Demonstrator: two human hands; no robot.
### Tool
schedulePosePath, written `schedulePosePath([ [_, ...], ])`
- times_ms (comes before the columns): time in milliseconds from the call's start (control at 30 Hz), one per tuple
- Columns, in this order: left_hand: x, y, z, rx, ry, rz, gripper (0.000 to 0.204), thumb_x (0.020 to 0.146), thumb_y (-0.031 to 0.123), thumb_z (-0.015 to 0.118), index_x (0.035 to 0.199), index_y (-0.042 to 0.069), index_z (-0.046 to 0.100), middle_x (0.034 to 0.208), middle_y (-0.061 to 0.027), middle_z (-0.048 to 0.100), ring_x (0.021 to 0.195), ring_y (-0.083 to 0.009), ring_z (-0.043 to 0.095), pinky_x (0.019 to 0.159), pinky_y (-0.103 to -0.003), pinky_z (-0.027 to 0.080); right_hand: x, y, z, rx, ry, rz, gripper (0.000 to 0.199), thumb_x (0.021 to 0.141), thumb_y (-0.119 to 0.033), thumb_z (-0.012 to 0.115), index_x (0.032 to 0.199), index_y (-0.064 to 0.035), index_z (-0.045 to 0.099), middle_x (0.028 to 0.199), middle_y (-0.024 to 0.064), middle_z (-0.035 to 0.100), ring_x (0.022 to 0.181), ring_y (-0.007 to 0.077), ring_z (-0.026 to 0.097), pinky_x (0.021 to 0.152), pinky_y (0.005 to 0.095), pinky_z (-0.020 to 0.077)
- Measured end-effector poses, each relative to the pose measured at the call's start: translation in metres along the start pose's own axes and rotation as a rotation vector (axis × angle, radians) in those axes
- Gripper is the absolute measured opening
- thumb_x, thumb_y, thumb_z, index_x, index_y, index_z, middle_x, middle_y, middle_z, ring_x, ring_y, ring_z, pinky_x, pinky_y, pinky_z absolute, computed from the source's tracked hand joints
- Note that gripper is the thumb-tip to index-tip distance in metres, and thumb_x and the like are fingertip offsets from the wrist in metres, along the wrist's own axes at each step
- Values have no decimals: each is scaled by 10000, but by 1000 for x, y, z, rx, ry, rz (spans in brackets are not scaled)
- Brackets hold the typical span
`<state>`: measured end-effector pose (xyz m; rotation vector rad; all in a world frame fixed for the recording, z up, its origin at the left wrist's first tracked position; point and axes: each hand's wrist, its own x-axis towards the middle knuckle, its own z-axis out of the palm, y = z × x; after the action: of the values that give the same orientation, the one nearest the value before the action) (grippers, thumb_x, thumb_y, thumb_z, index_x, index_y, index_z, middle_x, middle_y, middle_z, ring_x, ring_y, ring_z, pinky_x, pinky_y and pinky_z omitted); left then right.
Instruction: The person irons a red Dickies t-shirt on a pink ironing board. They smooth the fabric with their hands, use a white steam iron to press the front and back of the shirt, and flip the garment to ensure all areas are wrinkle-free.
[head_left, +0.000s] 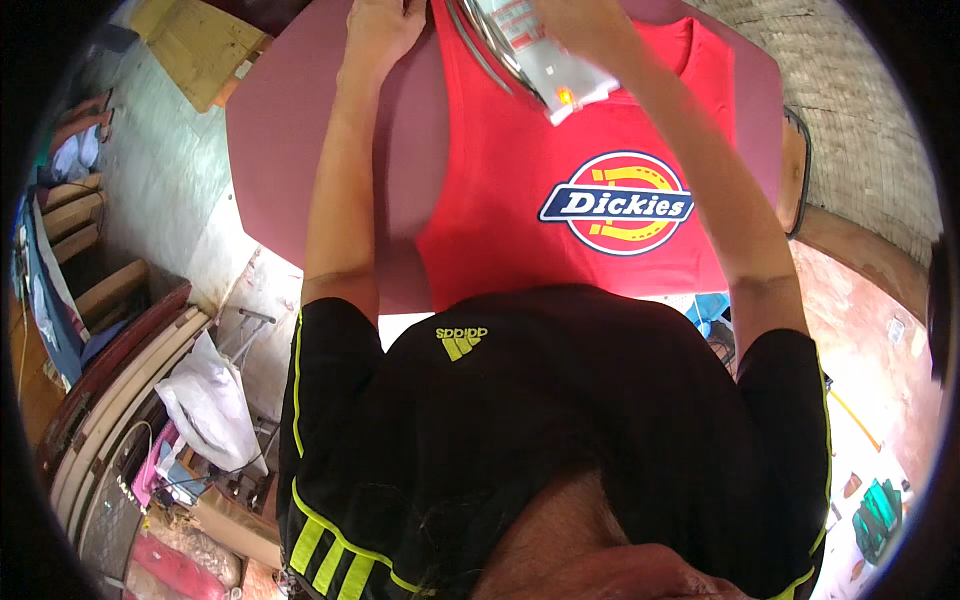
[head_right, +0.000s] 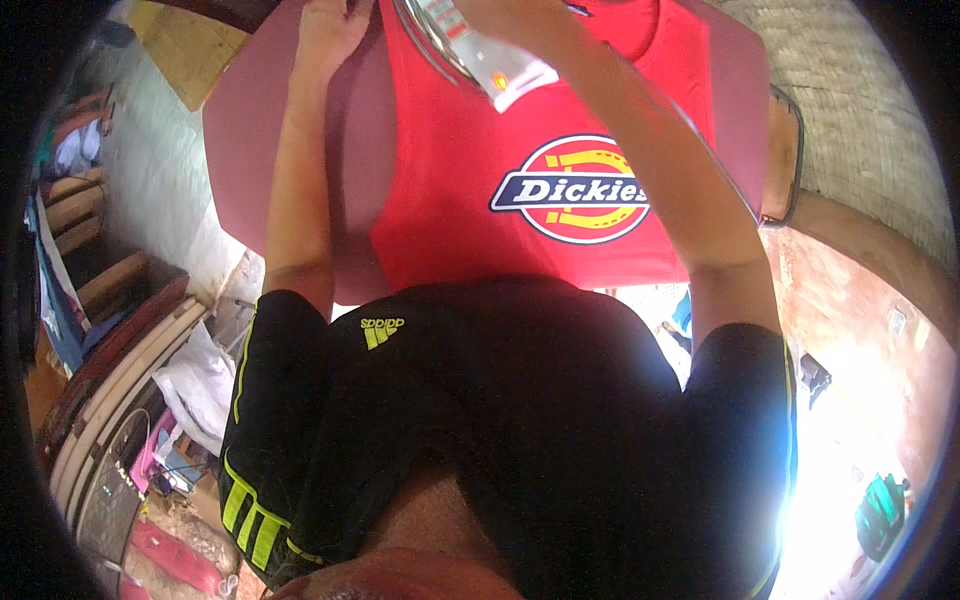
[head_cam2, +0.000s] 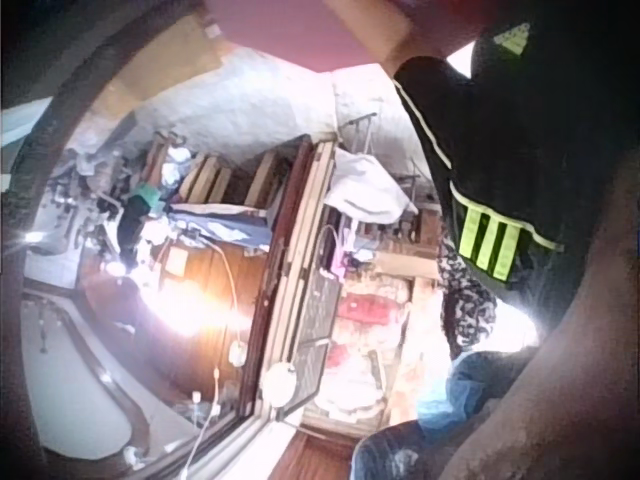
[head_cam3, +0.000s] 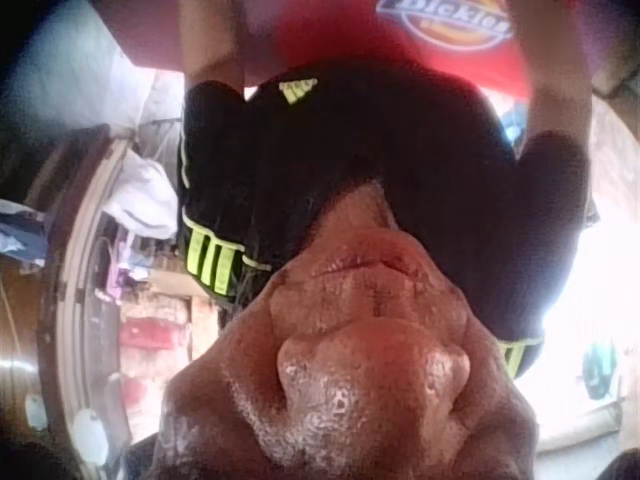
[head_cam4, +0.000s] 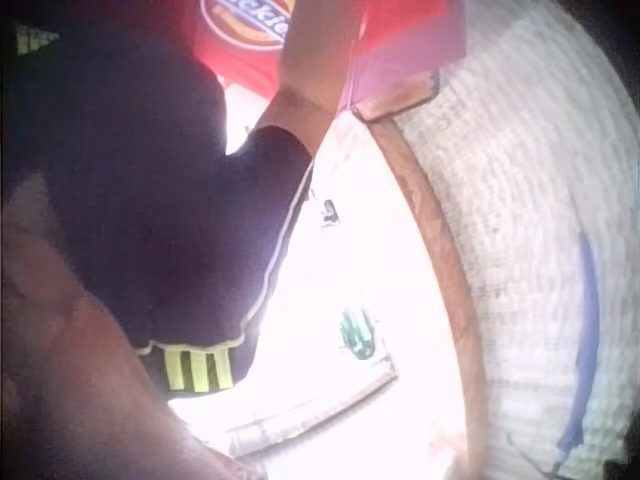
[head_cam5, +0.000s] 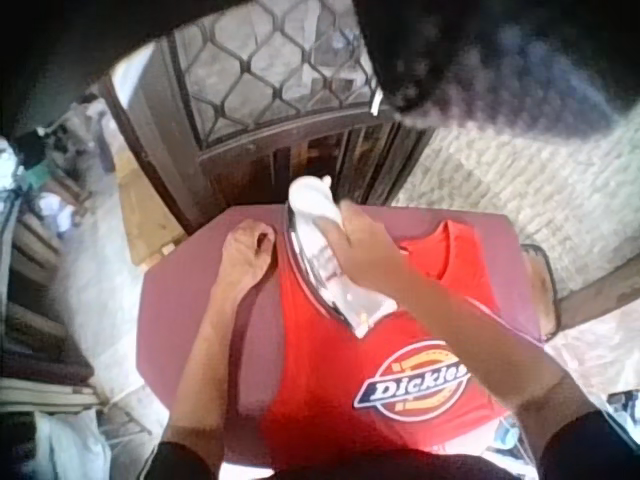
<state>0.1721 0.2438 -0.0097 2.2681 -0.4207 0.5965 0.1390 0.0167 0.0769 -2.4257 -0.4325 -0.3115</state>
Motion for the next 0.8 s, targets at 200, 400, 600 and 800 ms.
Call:
schedulePosePath([
  [200, 4, 3, 9, 128, -20, -104, 163, 868, 191, 621, 892, 43, 685, 917, -188, 671, 898, -384, 647, 796, -451, 515, 51, -25, -25, 76, -283, 218, 485, 999, -429, 493, 1011, 54, 529, 839, 281, 651, 717, 392, 692, 613, 455, 537],
  [400, 15, -13, 20, 187, -137, -174, 134, 856, 163, 597, 834, 72, 692, 913, -166, 697, 923, -363, 657, 819, -453, 516, 25, 18, -57, 81, -450, 83, 445, 1004, -406, 496, 1021, 36, 545, 807, 188, 632, 660, 284, 640, 585, 410, 503],
  [600, -42, 18, -41, 296, -58, -137, 246, 919, 225, 562, 1016, 35, 685, 1077, -200, 665, 1084, -386, 594, 959, -462, 459, 6, 13, -83, 9, -618, -319, 408, 985, -385, 524, 1035, 15, 581, 834, 208, 649, 742, 349, 653, 686, 451, 494],
  [800, -188, 147, -89, 410, -72, -618, 441, 873, 425, 719, 1085, 42, 662, 1024, -166, 678, 953, -340, 659, 812, -424, 511, 34, 5, -52, 56, -730, -670, 378, 980, -352, 535, 981, 24, 575, 829, 259, 643, 816, 402, 664, 693, 468, 497],
])
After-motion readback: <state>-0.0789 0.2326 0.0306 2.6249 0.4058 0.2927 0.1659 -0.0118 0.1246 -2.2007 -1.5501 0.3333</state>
